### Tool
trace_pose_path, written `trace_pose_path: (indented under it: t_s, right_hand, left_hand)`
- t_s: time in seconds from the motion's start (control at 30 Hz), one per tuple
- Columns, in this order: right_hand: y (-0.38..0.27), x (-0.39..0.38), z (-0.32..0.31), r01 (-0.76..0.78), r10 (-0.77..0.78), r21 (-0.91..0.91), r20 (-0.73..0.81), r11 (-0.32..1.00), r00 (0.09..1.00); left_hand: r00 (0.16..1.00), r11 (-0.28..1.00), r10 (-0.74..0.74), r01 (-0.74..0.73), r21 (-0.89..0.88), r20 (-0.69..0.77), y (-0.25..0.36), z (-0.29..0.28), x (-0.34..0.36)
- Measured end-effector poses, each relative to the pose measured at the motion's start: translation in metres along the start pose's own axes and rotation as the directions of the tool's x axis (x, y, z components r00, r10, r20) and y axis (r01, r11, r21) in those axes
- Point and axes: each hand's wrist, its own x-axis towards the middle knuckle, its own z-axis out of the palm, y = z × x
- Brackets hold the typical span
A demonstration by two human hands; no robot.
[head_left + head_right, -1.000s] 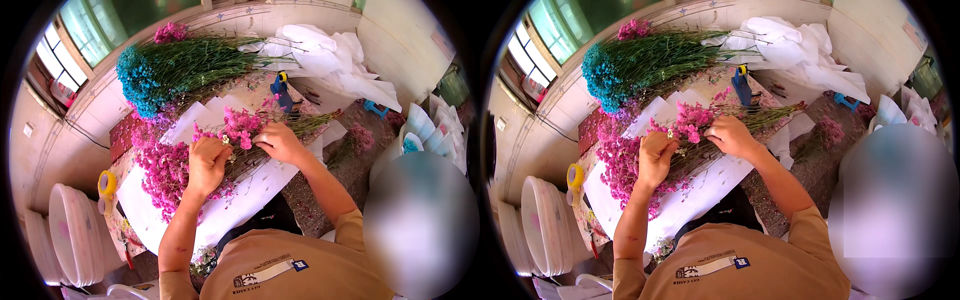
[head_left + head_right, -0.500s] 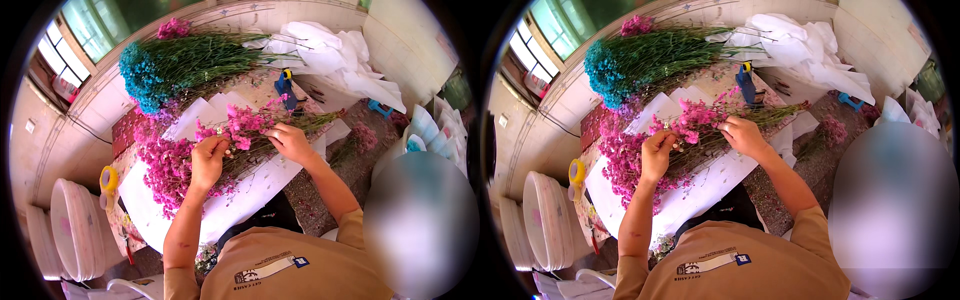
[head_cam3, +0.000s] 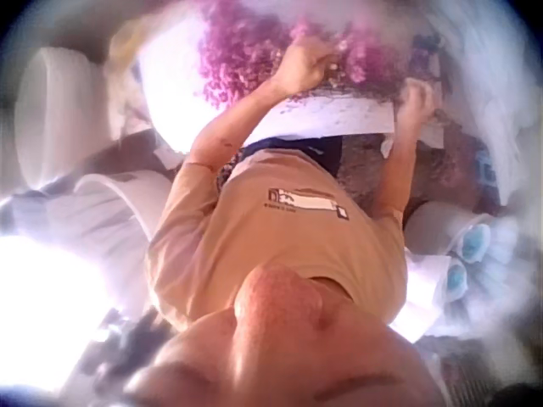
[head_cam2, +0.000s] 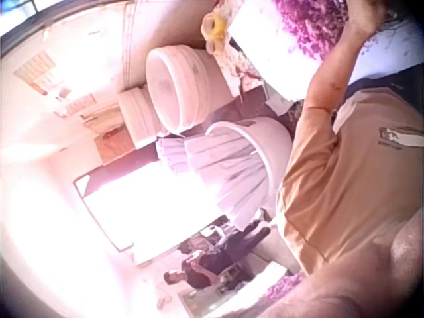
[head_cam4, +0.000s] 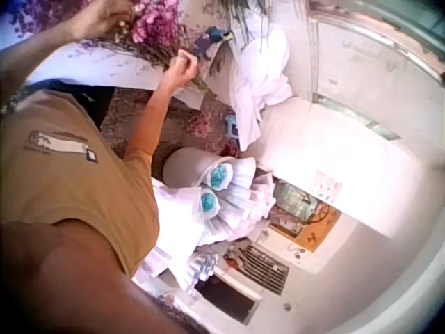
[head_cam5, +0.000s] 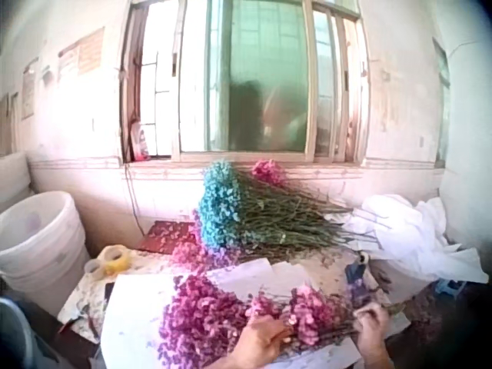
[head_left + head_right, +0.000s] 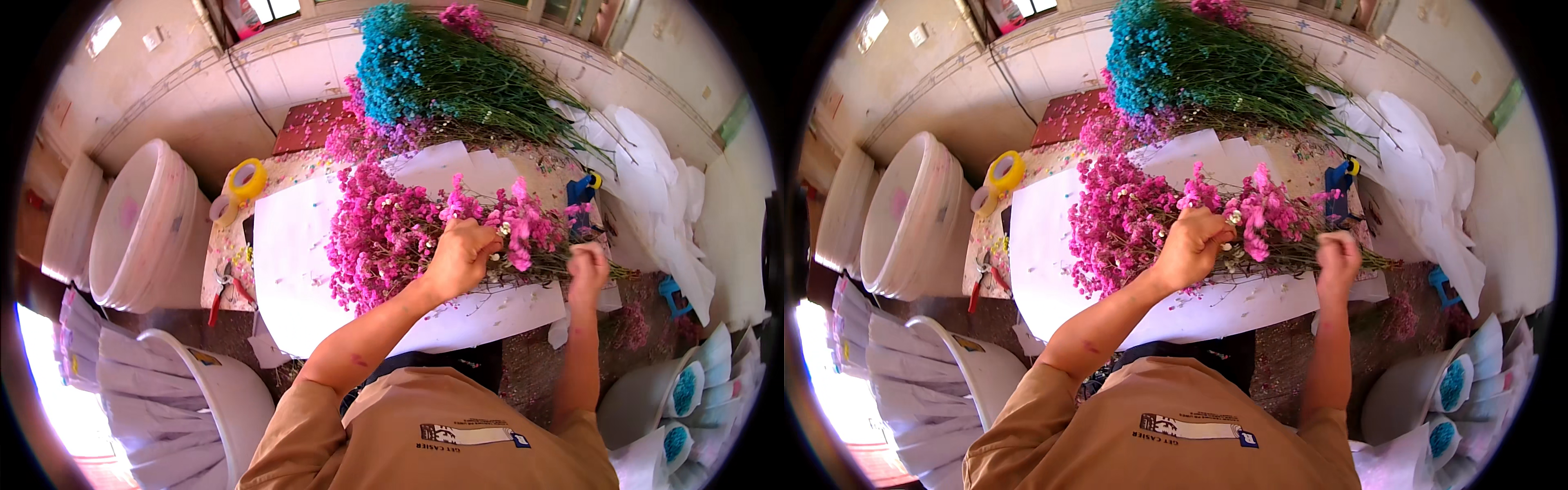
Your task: The person arranges a large bouquet of pink dried flowers on a table, adjusting the stems and fluffing the blooms to create a full, rounded shape. The person handles the flowers by hand, occasionally rotating the bunch and removing stray petals or stems.
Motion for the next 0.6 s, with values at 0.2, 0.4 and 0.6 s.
trace_pose_path:
  t_s: [0.2,0.4,0.6]
  right_hand:
    - [-0.007,-0.014,0.003,0.007,-0.033,-0.165,-0.158,0.986,0.987]
    - [-0.028,-0.010,0.022,0.015,-0.060,-0.466,-0.083,0.885,0.995]
    - [-0.069,0.014,0.059,0.251,-0.282,-0.492,0.012,0.834,0.959]
  left_hand:
    - [0.959,0.940,0.279,-0.282,-0.192,-0.043,0.052,-0.035,-0.014]
    - [0.974,0.854,0.228,-0.205,-0.479,-0.012,0.079,-0.089,-0.069]
    - [0.822,0.821,-0.456,0.537,-0.195,0.342,0.059,-0.214,-0.215]
